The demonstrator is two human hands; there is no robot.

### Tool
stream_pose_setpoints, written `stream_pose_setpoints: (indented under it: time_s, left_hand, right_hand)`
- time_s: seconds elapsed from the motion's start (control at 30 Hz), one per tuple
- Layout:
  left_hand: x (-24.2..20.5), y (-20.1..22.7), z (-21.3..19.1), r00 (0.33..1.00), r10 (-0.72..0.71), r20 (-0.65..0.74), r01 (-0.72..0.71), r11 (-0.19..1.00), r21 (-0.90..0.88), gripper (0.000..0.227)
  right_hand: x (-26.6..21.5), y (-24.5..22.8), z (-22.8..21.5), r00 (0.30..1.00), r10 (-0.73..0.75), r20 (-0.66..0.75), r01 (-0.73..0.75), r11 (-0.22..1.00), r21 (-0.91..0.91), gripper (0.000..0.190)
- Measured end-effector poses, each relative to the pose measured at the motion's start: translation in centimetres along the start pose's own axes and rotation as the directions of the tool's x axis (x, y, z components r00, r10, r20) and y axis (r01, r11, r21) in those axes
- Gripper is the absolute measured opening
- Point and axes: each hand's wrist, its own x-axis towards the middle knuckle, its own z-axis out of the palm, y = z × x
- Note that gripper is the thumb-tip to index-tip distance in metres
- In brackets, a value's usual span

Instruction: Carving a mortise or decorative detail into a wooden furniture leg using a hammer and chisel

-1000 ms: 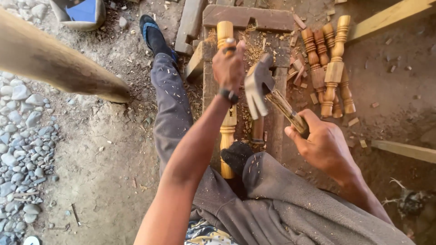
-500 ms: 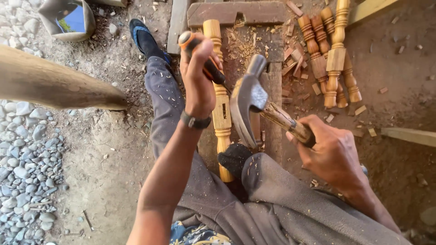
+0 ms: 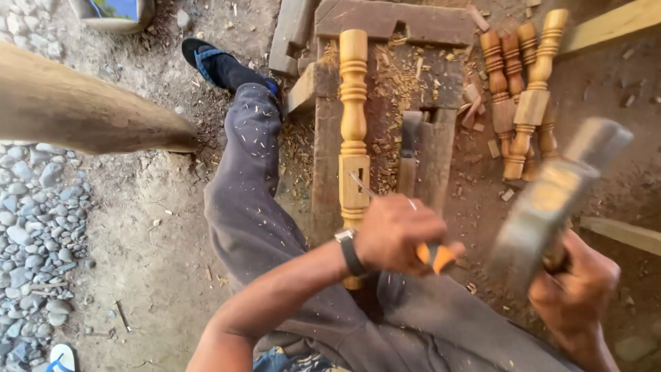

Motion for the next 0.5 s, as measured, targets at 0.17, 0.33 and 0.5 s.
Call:
stream_pose_setpoints:
  time_s: [0.17,0.33,0.5]
  left_hand:
    - [-2.5,-0.9,3.2,0.996,0.073,-0.052,-0.073,0.997,-0.013,0.036]
    - [-2.6,-1.3,3.5,0.995,0.060,-0.077,-0.064,0.997,-0.049,0.038]
    - [-2.1,-1.4,3.7,0.982,0.098,-0.161,-0.099,0.995,0.002,0.041]
  right_hand:
    - [0.1,2.1,-0.9,1.000,-0.009,0.029,0.010,1.000,-0.020,0.022]
    - [1.6,-1.5,-0.7,0.991,0.110,0.078,-0.095,0.978,-0.184,0.049]
    - [1.0,1.1,-0.4,0.998,0.019,0.058,-0.011,0.989,-0.145,0.045]
